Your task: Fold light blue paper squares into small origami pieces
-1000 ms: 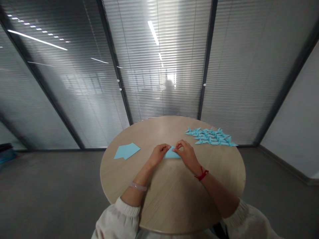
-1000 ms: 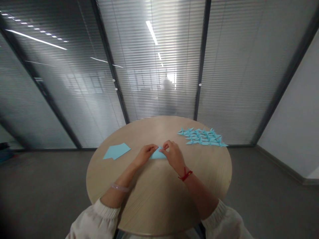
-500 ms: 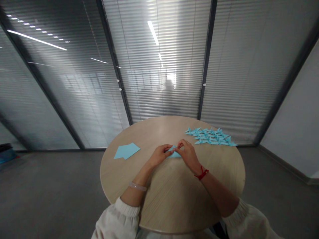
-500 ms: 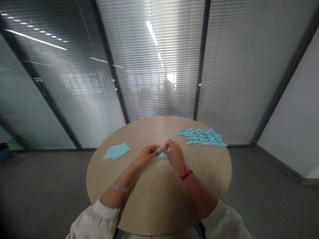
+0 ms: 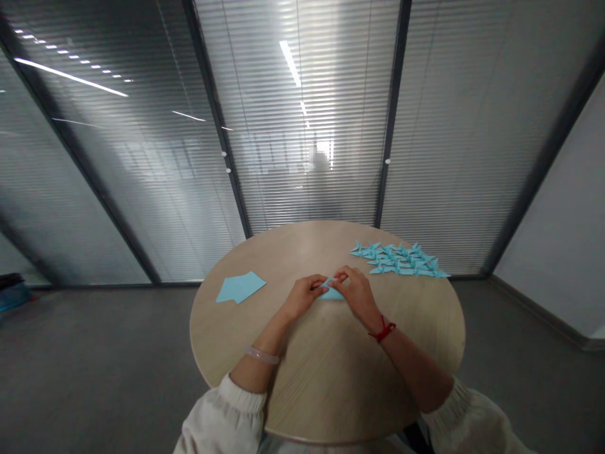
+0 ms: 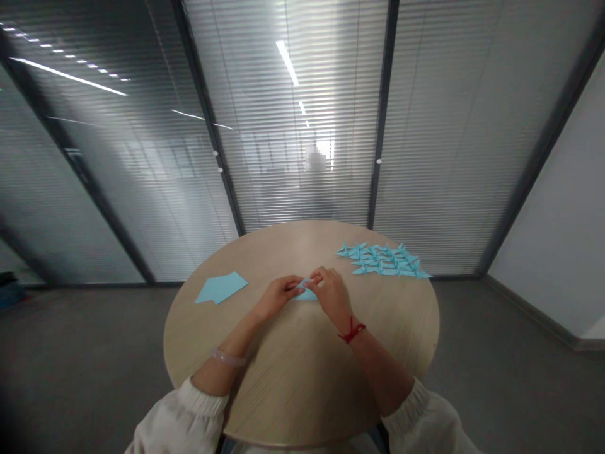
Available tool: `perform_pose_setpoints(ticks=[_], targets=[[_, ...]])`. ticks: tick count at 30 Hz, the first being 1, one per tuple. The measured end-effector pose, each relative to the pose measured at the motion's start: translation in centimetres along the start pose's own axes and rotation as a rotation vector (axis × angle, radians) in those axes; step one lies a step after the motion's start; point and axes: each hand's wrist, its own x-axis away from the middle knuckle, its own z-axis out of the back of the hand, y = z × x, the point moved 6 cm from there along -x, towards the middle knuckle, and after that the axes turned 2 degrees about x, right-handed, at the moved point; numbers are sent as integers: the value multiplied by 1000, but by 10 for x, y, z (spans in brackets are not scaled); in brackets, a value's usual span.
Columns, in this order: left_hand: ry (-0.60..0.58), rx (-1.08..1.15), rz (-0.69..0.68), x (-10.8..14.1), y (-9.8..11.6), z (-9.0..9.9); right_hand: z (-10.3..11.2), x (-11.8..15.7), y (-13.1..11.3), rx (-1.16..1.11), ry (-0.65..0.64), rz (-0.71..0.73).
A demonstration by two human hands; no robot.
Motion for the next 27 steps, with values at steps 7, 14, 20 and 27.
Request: perform_pose_setpoints(ticks=[7,14,20,27], targets=[[62,5,-2,4,3,2,1,1,-7,-96,-13,104],[84,-23,22,5,2,1,-4,1,-2,-174,-39,81],[51,-30,2,3,-2,-1,-3,1,-2,-207,-51,72],[53,-63,21,3,-1,-1,-5,-1,5,-234,-57,2]])
